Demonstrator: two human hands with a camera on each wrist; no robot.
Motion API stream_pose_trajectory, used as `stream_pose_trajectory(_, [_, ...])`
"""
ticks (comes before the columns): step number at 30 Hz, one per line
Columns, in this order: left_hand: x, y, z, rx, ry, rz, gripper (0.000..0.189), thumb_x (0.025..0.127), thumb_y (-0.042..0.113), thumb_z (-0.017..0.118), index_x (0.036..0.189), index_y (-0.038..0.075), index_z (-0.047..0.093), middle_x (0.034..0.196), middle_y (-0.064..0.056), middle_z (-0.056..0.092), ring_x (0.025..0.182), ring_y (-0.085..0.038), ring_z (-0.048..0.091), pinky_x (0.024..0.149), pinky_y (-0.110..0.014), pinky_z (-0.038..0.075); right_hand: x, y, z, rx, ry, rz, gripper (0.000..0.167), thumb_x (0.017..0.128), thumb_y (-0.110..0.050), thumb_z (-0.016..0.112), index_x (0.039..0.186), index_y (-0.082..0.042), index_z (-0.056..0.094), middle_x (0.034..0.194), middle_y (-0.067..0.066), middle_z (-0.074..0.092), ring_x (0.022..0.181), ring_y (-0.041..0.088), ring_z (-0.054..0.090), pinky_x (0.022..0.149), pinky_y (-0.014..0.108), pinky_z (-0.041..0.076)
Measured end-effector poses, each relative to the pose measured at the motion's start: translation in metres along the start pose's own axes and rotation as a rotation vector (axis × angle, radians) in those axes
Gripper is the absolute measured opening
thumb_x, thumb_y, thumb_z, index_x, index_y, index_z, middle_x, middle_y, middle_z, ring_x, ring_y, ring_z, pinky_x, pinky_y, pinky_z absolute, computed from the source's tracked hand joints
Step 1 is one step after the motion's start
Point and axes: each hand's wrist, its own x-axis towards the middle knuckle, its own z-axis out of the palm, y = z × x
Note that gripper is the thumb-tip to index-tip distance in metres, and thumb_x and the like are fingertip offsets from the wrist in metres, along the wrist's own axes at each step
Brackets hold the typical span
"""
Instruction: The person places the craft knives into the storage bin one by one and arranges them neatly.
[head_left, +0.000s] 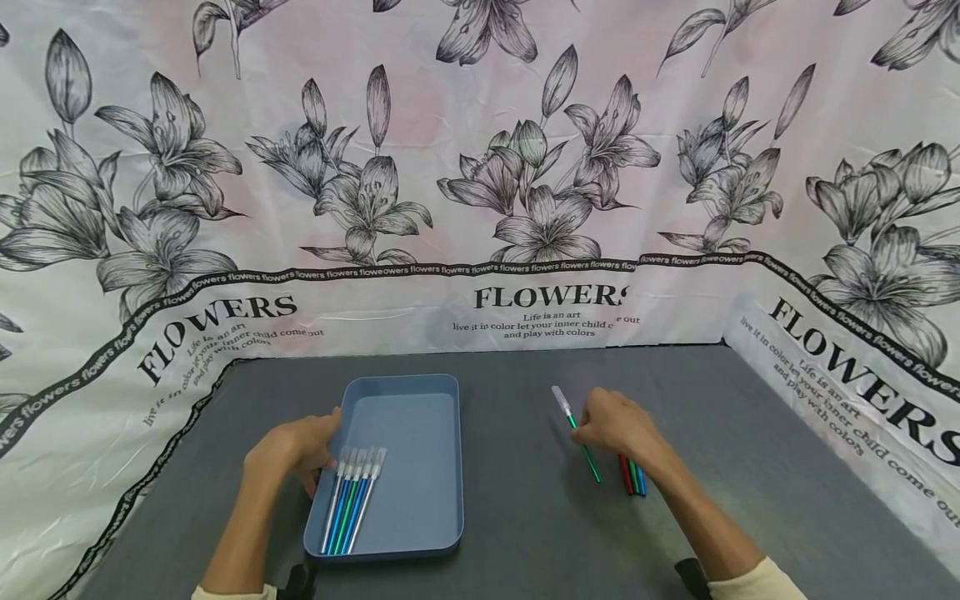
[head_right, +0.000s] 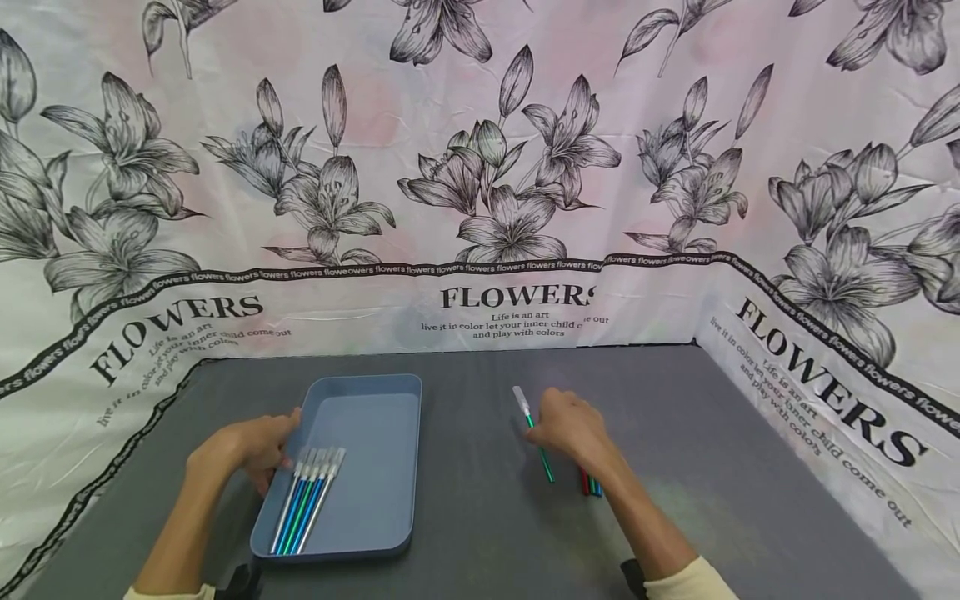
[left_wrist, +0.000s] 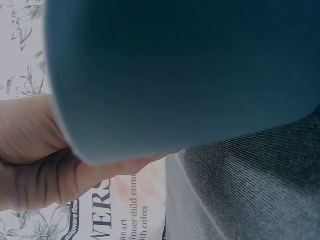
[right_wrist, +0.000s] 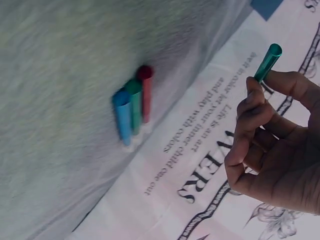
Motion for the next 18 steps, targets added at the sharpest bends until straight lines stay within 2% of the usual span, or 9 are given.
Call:
stream_pose_trajectory(7, [0.000, 0.000, 0.001, -0.049, -0.003, -0.009, 0.092, 0.098, -0.010, 0.062, 0.162, -0.012, -0.003, 0.101, -0.030, 0.075, 0.087, -0.031, 0.078, 0.094, -0.052, 0.061, -0.003, -0.019, 0.001, 0.002, 0.014, -0.041, 0.056, 0.090, -0.015, 0.074, 0.050, -0.023, 0.035, 0.052, -0.011, 0.020, 0.051, 0.006, 0.017, 0.050, 0.023, 0.016])
stream_pose_trajectory(18, [0.002, 0.000, 0.000, -0.014, 0.007, -0.011, 0.092, 0.097, -0.009, 0.064, 0.162, -0.012, -0.001, 0.104, -0.029, 0.074, 0.086, -0.027, 0.077, 0.095, -0.052, 0.061, 0.004, -0.046, 0.010, 0.046, -0.006, -0.157, 0.054, 0.086, -0.014, 0.071, 0.050, -0.023, 0.031, 0.053, -0.012, 0.017, 0.053, 0.006, 0.014, 0.052, 0.024, 0.014])
